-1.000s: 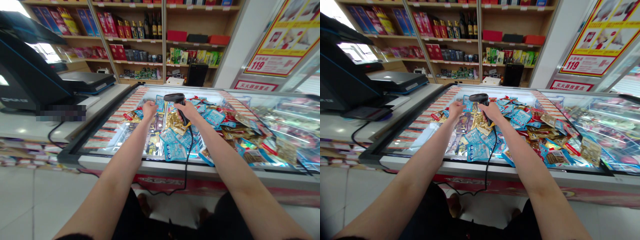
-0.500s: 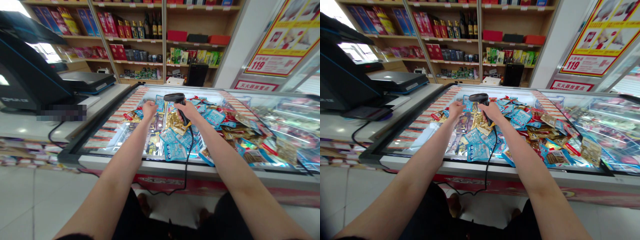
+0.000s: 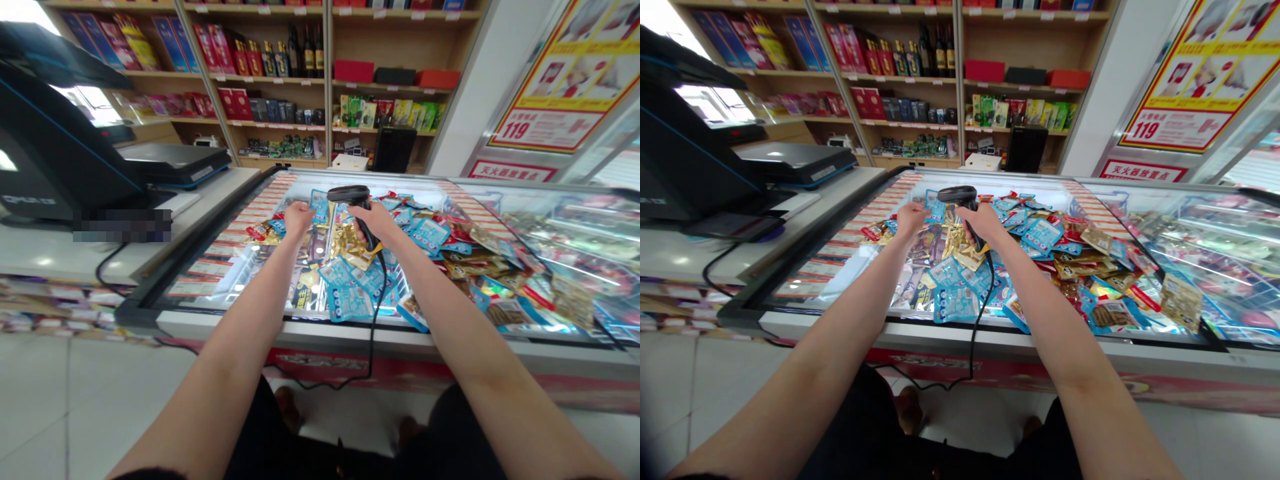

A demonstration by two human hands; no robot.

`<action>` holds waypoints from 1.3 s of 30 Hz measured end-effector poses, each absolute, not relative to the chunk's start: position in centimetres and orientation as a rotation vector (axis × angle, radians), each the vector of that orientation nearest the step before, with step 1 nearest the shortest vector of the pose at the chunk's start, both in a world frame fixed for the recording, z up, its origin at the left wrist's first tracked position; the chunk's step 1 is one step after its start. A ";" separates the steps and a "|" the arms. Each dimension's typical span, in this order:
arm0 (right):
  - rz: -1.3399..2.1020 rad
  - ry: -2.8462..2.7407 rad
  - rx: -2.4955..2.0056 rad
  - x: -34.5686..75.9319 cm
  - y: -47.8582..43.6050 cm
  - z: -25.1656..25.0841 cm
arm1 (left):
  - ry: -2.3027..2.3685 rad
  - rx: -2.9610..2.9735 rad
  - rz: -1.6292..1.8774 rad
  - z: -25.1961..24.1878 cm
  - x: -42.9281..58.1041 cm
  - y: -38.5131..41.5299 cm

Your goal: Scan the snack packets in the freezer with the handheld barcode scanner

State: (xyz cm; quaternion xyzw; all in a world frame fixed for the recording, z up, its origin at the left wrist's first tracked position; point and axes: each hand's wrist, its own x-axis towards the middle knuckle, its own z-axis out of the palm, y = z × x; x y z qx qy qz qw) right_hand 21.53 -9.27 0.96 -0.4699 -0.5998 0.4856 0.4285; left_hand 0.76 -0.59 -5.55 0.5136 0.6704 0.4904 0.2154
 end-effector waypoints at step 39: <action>1.123 -1.212 -1.293 23.1 -8.3 1.5 | 1.742 2.069 0.238 -1.7 2.7 -4.8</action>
